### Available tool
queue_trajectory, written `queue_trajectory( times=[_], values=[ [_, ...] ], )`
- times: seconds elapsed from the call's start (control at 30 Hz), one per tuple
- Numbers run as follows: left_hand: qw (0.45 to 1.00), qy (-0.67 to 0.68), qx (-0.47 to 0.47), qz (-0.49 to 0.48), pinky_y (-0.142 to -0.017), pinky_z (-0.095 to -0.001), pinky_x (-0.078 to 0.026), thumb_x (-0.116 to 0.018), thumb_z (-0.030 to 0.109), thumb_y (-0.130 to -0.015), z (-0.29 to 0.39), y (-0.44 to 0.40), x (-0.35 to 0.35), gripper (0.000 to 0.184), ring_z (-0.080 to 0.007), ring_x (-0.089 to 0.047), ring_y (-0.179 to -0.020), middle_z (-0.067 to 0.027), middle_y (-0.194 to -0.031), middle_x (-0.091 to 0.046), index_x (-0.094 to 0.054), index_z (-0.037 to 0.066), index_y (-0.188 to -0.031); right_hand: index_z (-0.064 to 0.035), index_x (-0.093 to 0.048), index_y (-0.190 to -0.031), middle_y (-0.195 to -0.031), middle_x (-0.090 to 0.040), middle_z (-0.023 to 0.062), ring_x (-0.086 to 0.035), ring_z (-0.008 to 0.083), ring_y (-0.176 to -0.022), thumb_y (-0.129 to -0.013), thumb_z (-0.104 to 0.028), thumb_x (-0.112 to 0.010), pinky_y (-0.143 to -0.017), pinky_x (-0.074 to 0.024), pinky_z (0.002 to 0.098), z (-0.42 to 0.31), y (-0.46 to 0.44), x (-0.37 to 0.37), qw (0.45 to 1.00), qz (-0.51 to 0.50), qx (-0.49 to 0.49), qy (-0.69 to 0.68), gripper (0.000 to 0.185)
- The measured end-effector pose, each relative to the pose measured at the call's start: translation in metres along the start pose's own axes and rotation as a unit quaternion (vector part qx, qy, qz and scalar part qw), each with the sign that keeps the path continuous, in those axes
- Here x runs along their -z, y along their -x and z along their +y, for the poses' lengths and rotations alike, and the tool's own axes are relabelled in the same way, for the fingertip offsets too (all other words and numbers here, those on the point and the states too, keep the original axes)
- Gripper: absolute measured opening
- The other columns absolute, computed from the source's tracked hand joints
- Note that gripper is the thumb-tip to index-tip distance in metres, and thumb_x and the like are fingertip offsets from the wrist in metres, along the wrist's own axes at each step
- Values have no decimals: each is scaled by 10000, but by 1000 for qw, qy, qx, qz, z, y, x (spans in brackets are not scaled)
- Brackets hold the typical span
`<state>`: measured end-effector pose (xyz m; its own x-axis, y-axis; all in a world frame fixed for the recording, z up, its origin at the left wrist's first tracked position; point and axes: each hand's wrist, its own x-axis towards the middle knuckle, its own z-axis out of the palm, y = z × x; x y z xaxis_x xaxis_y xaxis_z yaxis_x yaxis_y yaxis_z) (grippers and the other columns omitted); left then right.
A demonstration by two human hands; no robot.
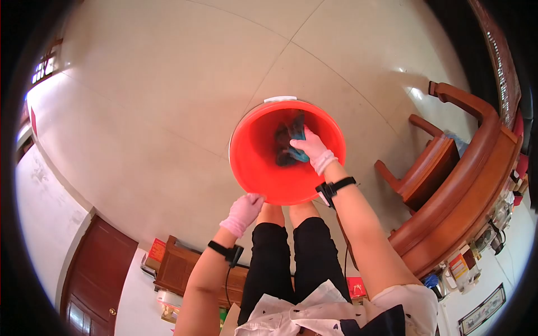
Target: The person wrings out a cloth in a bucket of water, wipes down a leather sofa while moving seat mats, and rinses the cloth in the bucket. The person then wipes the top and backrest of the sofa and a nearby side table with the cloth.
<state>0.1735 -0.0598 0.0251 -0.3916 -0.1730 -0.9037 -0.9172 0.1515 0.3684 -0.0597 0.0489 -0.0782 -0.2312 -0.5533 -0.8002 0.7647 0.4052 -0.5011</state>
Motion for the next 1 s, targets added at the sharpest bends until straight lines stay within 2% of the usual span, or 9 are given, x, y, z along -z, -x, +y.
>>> queue_trajectory(
  times=[0.1, 0.27, 0.5, 0.57, 0.67, 0.73, 0.9, 0.97, 1.0],
  values=[
    [995, -59, 53, -57, -821, -408, -474, -508, 357, -864, -29, 20, 17, 337, -347, -599, -937, -182, -960, -642, -680, 90, -979, -38, -386, -1342, -1226, -494, 106, -529, 248, -1046, -832, -116, -582, -831, -465, 368, 21, -43, 3, 935, 135, -74, 320, 552],
    [962, -113, 159, -190, -889, -385, -458, -519, 351, -834, -155, 117, 49, 378, -320, -578, -1038, -177, -1085, -623, -651, 87, -1070, -103, -494, -1258, -1388, -346, 129, -472, 328, -1100, -830, -156, -516, -830, -436, 461, 64, -64, -25, 488, 309, 71, 813, 432],
    [869, -182, 284, -362, -813, -337, -481, -554, 262, -842, -173, 239, 120, 304, -269, -605, -968, -150, -1050, -644, -664, 74, -1054, -133, -617, -1161, -1208, -577, 71, -544, 269, -1093, -855, -208, -519, -853, -432, 442, 86, -82, -12, 545, 34, -142, 826, 330],
    [851, -205, 274, -400, -791, -323, -487, -564, 236, -844, -141, 235, 148, 284, -254, -613, -948, -143, -1041, -651, -667, 70, -1050, -164, -660, -1111, -1162, -632, 30, -579, 257, -1092, -860, -228, -521, -855, -440, 448, 114, -96, 6, 558, 96, -87, 820, 293],
    [802, -240, 252, -485, -759, -303, -497, -580, 198, -848, -61, 194, 186, 254, -232, -624, -918, -131, -1026, -660, -673, 65, -1043, -202, -655, -1135, -1250, -589, 11, -566, 268, -1131, -851, -232, -532, -861, -449, 455, 69, -85, -6, 547, -19, -165, 821, 311],
    [748, -247, 244, -565, -737, -289, -503, -590, 173, -850, 5, 154, 204, 236, -217, -632, -897, -123, -1016, -666, -677, 61, -1039, -223, -650, -1148, -1272, -572, 34, -576, 274, -1117, -853, -221, -523, -865, -453, 477, 21, -84, -16, 593, -26, -335, 731, 321],
    [605, -208, 227, -734, -683, -255, -519, -615, 109, -856, 154, 58, 219, 194, -181, -652, -847, -104, -992, -682, -686, 51, -1027, -145, -642, -1145, -1219, -596, 90, -588, 323, -1082, -848, -210, -521, -855, -479, 459, 31, -83, 2, 744, 52, -248, 618, 327],
    [595, -185, 235, -746, -662, -241, -526, -625, 83, -858, 198, 23, 212, 180, -166, -659, -827, -97, -982, -688, -689, 48, -1023, -99, -617, -1154, -1149, -617, 145, -590, 336, -1067, -833, -196, -531, -847, -489, 460, 28, -81, 4, 837, 197, -142, 490, 346],
    [645, 32, -34, -763, -640, -247, -518, -621, 98, -867, 195, -3, 218, 167, -174, -660, -788, -91, -963, -690, -689, 29, -1003, -121, -607, -1157, -1133, -624, 138, -574, 308, -1115, -824, -204, -565, -877, -476, 478, 26, -77, 0, 845, 241, -123, 461, 345]
  ],
)
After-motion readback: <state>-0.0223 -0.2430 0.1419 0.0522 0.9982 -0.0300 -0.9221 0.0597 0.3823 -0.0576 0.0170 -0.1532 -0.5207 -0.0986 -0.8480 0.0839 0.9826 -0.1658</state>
